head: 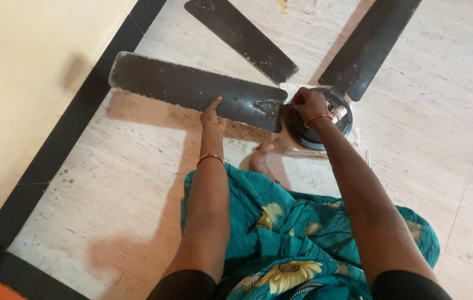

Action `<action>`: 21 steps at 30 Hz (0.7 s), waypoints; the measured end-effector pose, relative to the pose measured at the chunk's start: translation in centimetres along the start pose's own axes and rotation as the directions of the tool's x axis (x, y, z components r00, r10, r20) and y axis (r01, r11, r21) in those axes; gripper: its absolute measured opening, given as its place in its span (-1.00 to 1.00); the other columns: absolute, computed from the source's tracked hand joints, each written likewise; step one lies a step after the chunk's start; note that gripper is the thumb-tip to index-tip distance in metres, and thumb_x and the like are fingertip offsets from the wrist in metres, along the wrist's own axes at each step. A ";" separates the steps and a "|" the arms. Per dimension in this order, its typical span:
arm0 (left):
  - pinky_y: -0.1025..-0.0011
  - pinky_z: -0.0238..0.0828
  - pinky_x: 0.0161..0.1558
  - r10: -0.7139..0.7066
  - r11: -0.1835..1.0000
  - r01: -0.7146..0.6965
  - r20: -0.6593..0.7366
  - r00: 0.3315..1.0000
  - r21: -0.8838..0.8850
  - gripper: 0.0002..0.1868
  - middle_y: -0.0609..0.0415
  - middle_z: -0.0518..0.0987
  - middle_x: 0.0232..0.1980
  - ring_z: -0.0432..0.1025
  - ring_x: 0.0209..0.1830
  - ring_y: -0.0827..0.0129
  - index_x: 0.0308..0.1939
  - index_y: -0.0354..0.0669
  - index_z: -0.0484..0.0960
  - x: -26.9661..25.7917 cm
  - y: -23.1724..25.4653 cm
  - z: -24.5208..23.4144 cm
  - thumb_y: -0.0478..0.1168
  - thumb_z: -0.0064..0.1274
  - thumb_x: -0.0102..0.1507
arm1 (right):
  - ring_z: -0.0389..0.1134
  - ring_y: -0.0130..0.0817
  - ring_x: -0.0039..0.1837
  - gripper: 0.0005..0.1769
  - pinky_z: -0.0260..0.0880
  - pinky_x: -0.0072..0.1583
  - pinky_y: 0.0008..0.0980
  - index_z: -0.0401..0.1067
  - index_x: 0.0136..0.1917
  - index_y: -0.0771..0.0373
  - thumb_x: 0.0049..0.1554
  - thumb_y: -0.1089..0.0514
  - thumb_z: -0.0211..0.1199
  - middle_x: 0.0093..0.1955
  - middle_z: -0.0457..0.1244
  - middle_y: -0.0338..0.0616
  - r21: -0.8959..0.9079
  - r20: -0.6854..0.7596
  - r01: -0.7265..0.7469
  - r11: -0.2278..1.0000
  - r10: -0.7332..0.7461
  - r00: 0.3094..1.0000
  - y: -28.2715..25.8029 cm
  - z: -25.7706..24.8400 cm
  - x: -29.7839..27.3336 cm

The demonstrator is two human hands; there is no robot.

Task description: The person sits on the floor and attaches two fan blades to the motor housing using a screwdriver. They align each blade, insert screws, and tighten them to secure the blades to the central hub.

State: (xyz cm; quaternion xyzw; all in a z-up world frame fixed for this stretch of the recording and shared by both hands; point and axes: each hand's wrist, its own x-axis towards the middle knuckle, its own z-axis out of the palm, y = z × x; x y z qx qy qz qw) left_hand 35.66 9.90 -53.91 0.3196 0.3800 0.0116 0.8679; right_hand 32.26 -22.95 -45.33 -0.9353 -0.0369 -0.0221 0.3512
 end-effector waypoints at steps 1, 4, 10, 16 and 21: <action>0.22 0.55 -0.05 -0.011 1.000 0.011 -0.009 1.000 0.010 -0.40 -0.08 0.59 0.11 0.54 -0.04 0.16 0.14 -0.41 0.56 -0.2 0.1 0.1 -0.43 0.37 0.02 | 0.48 -0.09 -0.06 -0.83 0.47 0.04 -0.19 0.55 -0.11 0.26 -0.02 0.36 0.32 -0.14 0.43 0.03 -0.016 -0.004 0.009 1.000 -0.009 1.000 -0.1 0.1 0.0; 0.30 0.63 0.00 -0.001 0.998 0.003 0.044 0.999 -0.055 -0.38 -0.08 0.61 0.11 0.57 -0.03 0.17 0.13 -0.39 0.56 -0.7 0.4 0.3 -0.47 0.38 -0.02 | 0.48 -0.07 -0.06 -0.83 0.46 0.01 -0.16 0.49 -0.11 0.26 -0.01 0.37 0.31 -0.16 0.42 0.02 -0.050 -0.007 0.000 0.999 0.000 1.000 -0.2 0.5 0.5; 0.30 0.55 -0.09 -0.015 1.000 0.015 -0.017 1.000 -0.010 -0.41 -0.03 0.61 0.06 0.54 -0.07 0.21 0.11 -0.38 0.60 -1.5 0.6 0.7 -0.46 0.38 -0.01 | 0.45 0.02 -0.07 -0.81 0.44 -0.01 -0.08 0.44 -0.08 0.24 0.01 0.33 0.34 -0.19 0.39 0.04 -0.129 0.003 0.038 0.991 -0.038 0.999 0.4 1.3 0.9; 0.25 0.61 -0.07 -0.008 0.999 0.008 0.008 1.000 -0.036 -0.41 -0.05 0.61 0.05 0.55 -0.09 0.18 0.10 -0.38 0.58 -1.6 0.6 0.6 -0.48 0.34 -0.02 | 0.43 0.06 -0.06 -0.79 0.42 -0.01 -0.03 0.42 -0.05 0.21 0.04 0.33 0.33 -0.19 0.38 0.05 -0.173 0.054 0.031 0.985 -0.022 0.998 0.4 1.9 1.4; 0.24 0.59 -0.02 0.002 1.000 -0.002 0.002 1.000 -0.019 -0.41 -0.05 0.61 0.07 0.55 -0.06 0.18 0.12 -0.38 0.57 -1.0 0.4 0.4 -0.47 0.35 0.00 | 0.44 0.05 -0.05 -0.78 0.42 -0.01 -0.01 0.37 -0.03 0.23 0.04 0.34 0.29 -0.19 0.38 0.03 -0.106 0.063 0.077 0.991 -0.071 0.996 -0.2 2.0 1.3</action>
